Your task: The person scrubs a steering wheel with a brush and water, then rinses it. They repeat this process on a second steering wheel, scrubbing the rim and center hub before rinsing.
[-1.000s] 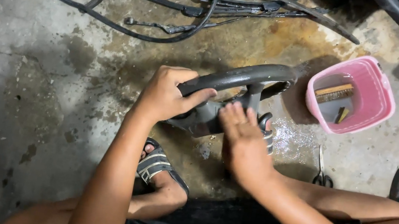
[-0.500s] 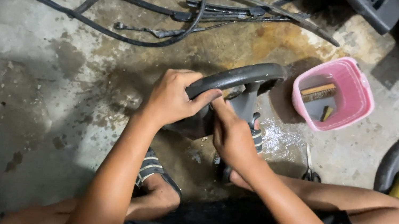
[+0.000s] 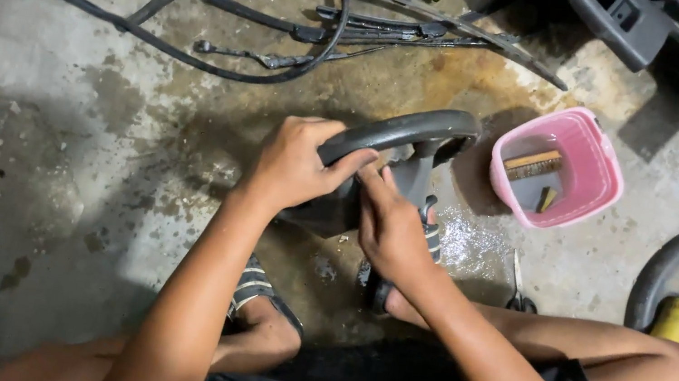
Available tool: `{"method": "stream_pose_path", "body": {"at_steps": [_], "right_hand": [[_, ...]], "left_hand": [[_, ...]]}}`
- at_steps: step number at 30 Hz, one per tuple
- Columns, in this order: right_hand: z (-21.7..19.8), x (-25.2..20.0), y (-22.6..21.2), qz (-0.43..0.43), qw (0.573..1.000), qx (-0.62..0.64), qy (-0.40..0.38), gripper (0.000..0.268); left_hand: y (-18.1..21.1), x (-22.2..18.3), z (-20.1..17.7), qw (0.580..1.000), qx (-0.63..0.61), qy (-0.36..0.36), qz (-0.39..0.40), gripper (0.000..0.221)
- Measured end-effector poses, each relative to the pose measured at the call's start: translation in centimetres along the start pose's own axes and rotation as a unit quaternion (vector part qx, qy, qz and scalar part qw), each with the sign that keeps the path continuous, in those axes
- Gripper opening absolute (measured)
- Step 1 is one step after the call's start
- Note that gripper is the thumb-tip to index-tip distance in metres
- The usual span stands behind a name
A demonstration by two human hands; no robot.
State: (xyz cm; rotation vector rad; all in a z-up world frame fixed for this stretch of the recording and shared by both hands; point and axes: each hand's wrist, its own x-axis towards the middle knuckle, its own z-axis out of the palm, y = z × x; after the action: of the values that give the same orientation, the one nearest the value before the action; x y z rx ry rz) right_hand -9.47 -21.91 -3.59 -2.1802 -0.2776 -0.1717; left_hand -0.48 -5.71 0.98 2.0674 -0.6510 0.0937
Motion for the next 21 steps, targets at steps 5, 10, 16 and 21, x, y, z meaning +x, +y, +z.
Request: {"method": "stream_pose_path", "body": {"at_steps": [5, 10, 16, 21], "right_hand": [[-2.5, -5.3, 2.5, 0.017, 0.995, 0.085, -0.039, 0.057], [-6.3, -4.5, 1.6, 0.099, 0.993, 0.038, 0.041, 0.039], [-4.9, -5.3, 2.0, 0.149, 0.978, 0.141, 0.044, 0.038], [-4.6, -5.1, 2.1, 0.118, 0.991, 0.029, 0.05, 0.035]], "left_hand": [[-1.8, -0.7, -2.3, 0.999, 0.021, 0.014, -0.024, 0.041], [-1.7, -1.5, -2.9, 0.999, 0.021, 0.011, -0.037, 0.042], [-1.4, -1.3, -2.3, 0.999, 0.012, -0.004, -0.034, 0.045], [-0.9, -1.3, -1.9, 0.999, 0.036, 0.006, -0.019, 0.048]]}}
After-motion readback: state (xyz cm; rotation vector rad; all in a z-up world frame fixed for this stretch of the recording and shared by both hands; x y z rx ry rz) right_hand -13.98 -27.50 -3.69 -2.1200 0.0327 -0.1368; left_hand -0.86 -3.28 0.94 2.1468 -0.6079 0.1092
